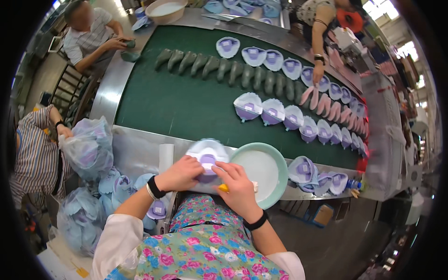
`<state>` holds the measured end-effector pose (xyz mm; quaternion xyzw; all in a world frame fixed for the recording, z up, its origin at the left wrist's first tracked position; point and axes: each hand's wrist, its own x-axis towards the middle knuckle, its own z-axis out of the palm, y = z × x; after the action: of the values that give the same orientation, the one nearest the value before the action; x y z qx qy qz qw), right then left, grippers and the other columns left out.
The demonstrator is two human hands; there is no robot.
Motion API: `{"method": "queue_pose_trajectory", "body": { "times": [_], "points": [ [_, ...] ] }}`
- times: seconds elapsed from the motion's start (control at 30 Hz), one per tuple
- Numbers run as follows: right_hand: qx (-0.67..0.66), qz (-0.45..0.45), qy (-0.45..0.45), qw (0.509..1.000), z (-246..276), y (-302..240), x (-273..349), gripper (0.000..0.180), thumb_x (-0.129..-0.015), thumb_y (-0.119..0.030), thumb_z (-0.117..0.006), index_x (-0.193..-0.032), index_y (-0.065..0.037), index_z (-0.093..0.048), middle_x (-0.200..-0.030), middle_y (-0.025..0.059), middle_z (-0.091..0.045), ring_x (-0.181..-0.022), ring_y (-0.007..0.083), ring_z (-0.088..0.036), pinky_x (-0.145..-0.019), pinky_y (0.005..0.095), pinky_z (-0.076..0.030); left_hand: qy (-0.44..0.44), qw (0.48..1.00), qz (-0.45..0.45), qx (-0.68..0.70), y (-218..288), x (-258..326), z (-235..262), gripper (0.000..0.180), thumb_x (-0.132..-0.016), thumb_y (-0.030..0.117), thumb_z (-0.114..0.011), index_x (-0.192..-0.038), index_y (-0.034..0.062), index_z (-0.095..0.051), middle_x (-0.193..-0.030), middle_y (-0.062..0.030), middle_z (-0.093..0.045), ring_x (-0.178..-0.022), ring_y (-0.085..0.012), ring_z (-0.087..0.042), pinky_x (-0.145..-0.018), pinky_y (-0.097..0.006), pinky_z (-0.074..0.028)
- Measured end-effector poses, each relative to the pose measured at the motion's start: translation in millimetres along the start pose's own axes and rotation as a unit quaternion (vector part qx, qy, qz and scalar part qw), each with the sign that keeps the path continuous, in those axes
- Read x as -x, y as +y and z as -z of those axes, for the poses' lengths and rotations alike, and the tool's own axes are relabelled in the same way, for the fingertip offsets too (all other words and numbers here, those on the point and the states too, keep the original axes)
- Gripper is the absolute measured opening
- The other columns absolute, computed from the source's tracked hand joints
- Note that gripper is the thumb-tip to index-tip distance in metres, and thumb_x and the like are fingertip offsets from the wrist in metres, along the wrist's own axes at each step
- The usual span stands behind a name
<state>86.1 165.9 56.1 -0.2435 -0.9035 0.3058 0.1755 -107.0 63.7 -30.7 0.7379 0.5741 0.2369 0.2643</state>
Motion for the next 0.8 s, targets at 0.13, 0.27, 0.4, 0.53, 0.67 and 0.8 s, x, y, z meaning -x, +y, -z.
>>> {"method": "queue_pose_trajectory", "body": {
  "times": [0.13, 0.27, 0.4, 0.53, 0.67, 0.8],
  "points": [
    [0.006, -0.009, -0.101, 0.995, -2, 8, 23, 0.034, -0.063, -0.011, -0.079, -0.094, -0.005, -0.067, -0.103, 0.0054, -0.066, -0.096, 0.0232, -0.061, -0.077, 0.0336, -0.053, -0.006, 0.994, -0.105, 0.039, 49, -18, 35, 0.034, -0.065, 0.002, -0.062, -0.098, 0.0047, -0.058, -0.099, -0.0108, -0.059, -0.102, -0.0289, -0.054, -0.094, -0.044, -0.040],
    [-0.015, -0.011, -0.018, 1.000, 15, 10, 37, 0.035, -0.064, -0.013, -0.081, -0.095, -0.005, -0.067, -0.097, 0.0062, -0.067, -0.088, 0.0236, -0.063, -0.073, 0.0335, -0.053, 0.192, 0.971, -0.011, 0.143, 56, -5, 42, 0.061, -0.070, -0.006, -0.058, -0.129, 0.0045, -0.049, -0.141, -0.0154, -0.038, -0.131, -0.0340, -0.038, -0.110, -0.046, -0.028],
    [-0.159, -0.036, -0.008, 0.987, 25, -8, 44, 0.035, -0.067, -0.016, -0.081, -0.096, -0.004, -0.066, -0.093, 0.0102, -0.066, -0.082, 0.0270, -0.064, -0.071, 0.0348, -0.052, 0.099, 0.906, 0.076, 0.405, 61, 16, -9, 0.084, -0.080, -0.007, -0.055, -0.150, 0.0046, -0.011, -0.151, -0.0172, -0.025, -0.139, -0.0277, -0.028, -0.113, -0.041, -0.025],
    [-0.205, -0.035, -0.093, 0.974, 40, -11, 49, 0.030, -0.074, -0.016, -0.077, -0.097, -0.002, -0.065, -0.091, 0.0136, -0.065, -0.082, 0.0297, -0.063, -0.069, 0.0354, -0.051, 0.136, 0.890, 0.123, 0.417, 73, 17, -45, 0.079, -0.085, -0.001, -0.060, -0.149, 0.0029, -0.013, -0.140, -0.0147, -0.038, -0.127, -0.0228, -0.042, -0.105, -0.037, -0.035],
    [-0.214, -0.089, 0.036, 0.972, 43, 16, 76, 0.018, -0.086, -0.019, -0.066, -0.096, -0.003, -0.066, -0.091, 0.0129, -0.065, -0.084, 0.0312, -0.062, -0.074, 0.0371, -0.049, 0.202, 0.846, 0.218, 0.444, 83, 34, -65, 0.071, -0.085, 0.004, -0.067, -0.143, 0.0028, -0.026, -0.128, -0.0120, -0.049, -0.116, -0.0191, -0.050, -0.097, -0.034, -0.043],
    [-0.028, -0.229, 0.147, 0.962, 41, 88, 112, 0.021, -0.090, -0.022, -0.061, -0.088, -0.002, -0.068, -0.088, 0.0142, -0.064, -0.081, 0.0321, -0.060, -0.072, 0.0388, -0.047, 0.115, 0.813, 0.248, 0.514, 108, 70, -71, 0.053, -0.087, 0.004, -0.062, -0.136, 0.0017, -0.042, -0.126, -0.0087, -0.055, -0.112, -0.0159, -0.054, -0.095, -0.029, -0.044]
  ]
}}
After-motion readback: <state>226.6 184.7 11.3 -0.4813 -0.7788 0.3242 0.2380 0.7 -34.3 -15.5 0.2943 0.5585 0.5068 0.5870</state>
